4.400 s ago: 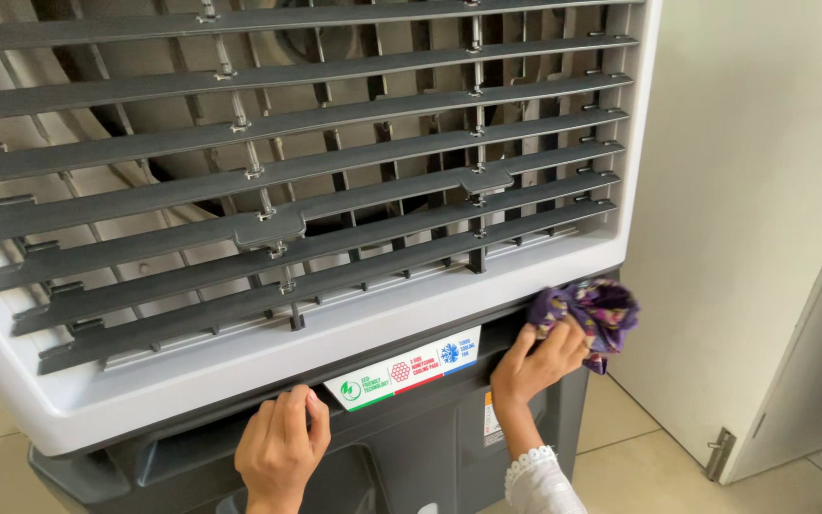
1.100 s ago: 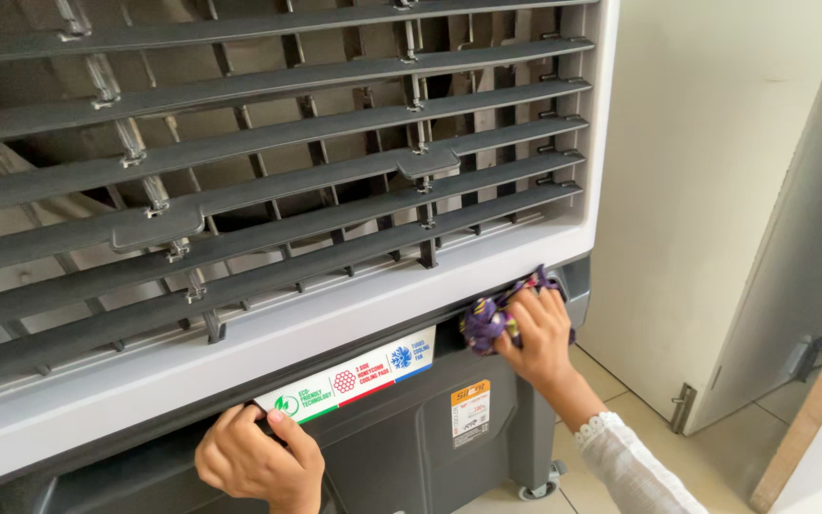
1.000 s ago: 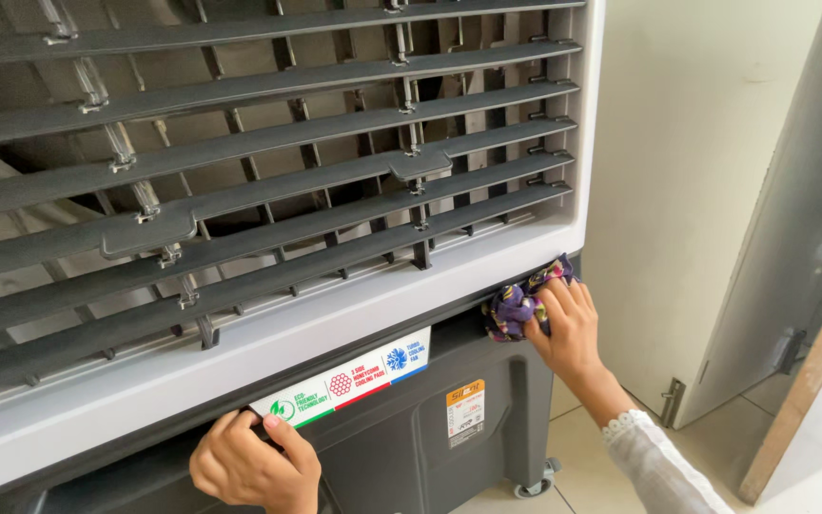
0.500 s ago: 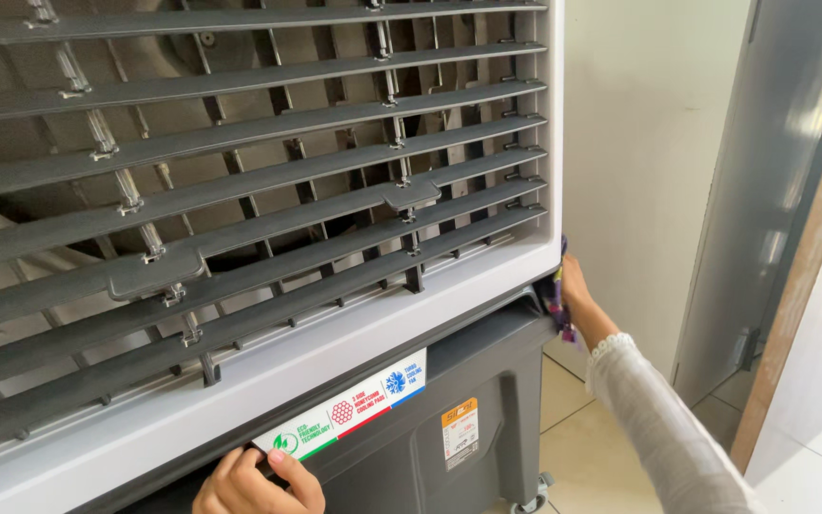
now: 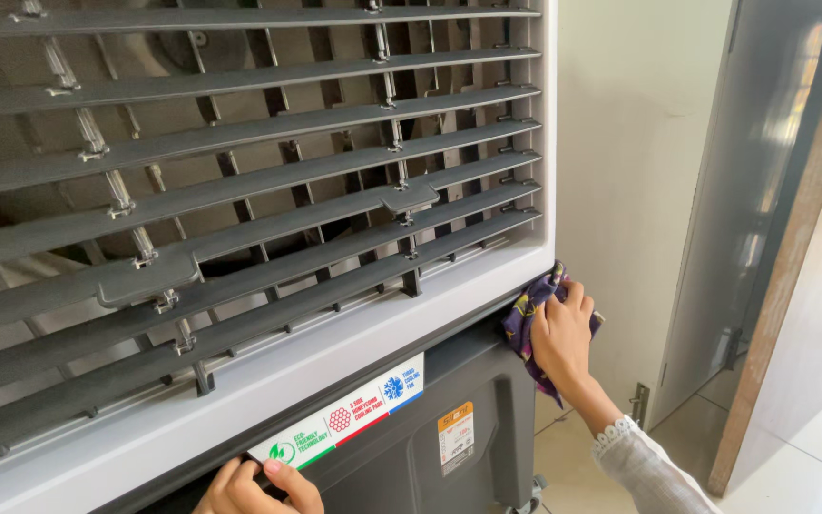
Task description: The person wipes the exterior surfaces of a large air cooler with a patterned cloth. They clean the lower front panel, the vented grille, and the top control panel in sequence.
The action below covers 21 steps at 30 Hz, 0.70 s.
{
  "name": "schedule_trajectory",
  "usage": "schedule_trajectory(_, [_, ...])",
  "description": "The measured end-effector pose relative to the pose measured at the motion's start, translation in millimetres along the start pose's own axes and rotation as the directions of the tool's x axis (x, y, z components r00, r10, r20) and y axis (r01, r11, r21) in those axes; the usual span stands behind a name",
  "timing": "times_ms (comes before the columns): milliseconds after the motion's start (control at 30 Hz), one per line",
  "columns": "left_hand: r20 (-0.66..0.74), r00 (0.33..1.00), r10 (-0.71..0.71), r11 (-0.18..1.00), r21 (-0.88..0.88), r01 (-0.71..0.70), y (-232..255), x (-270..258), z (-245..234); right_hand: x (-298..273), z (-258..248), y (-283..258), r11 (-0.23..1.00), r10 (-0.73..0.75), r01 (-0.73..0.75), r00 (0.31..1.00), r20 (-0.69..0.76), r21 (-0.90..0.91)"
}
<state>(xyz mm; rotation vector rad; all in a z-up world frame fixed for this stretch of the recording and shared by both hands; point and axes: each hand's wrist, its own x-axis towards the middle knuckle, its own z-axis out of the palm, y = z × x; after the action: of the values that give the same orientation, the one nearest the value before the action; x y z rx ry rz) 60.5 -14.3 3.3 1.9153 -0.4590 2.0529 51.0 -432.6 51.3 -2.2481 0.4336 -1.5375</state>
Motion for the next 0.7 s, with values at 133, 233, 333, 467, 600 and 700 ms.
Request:
schedule_trajectory(133, [-0.035,0.996,-0.081,0.982,0.171,0.085,25,7,-15,-3,-22,-20,0.998,0.051,-0.051,0.998,-0.027,0.029])
schedule_trajectory(233, [-0.070,0.990,-0.120,0.972,0.197,0.131,34,15,-18,-6,-32,-39,0.985,0.115,-0.097,0.986,-0.123,0.146])
schedule_trajectory(333, [-0.077,0.987,-0.142,0.965,0.212,0.156,38,18,-21,-31,-29,-75,0.954,0.186,-0.117,0.954,-0.235,0.277])
schedule_trajectory(467, [-0.063,0.978,-0.197,0.945,0.255,0.206,41,15,-21,-84,-16,-129,0.922,0.046,0.055,0.968,-0.248,0.383])
schedule_trajectory(600, [-0.073,0.978,-0.198,0.953,0.219,0.209,42,14,-20,-129,-3,-130,0.760,-0.499,0.558,0.829,-0.252,0.332])
schedule_trajectory(700, [-0.065,0.980,-0.188,0.954,0.225,0.198,41,13,-21,-109,22,-76,0.489,-0.826,0.858,0.513,-0.233,0.155])
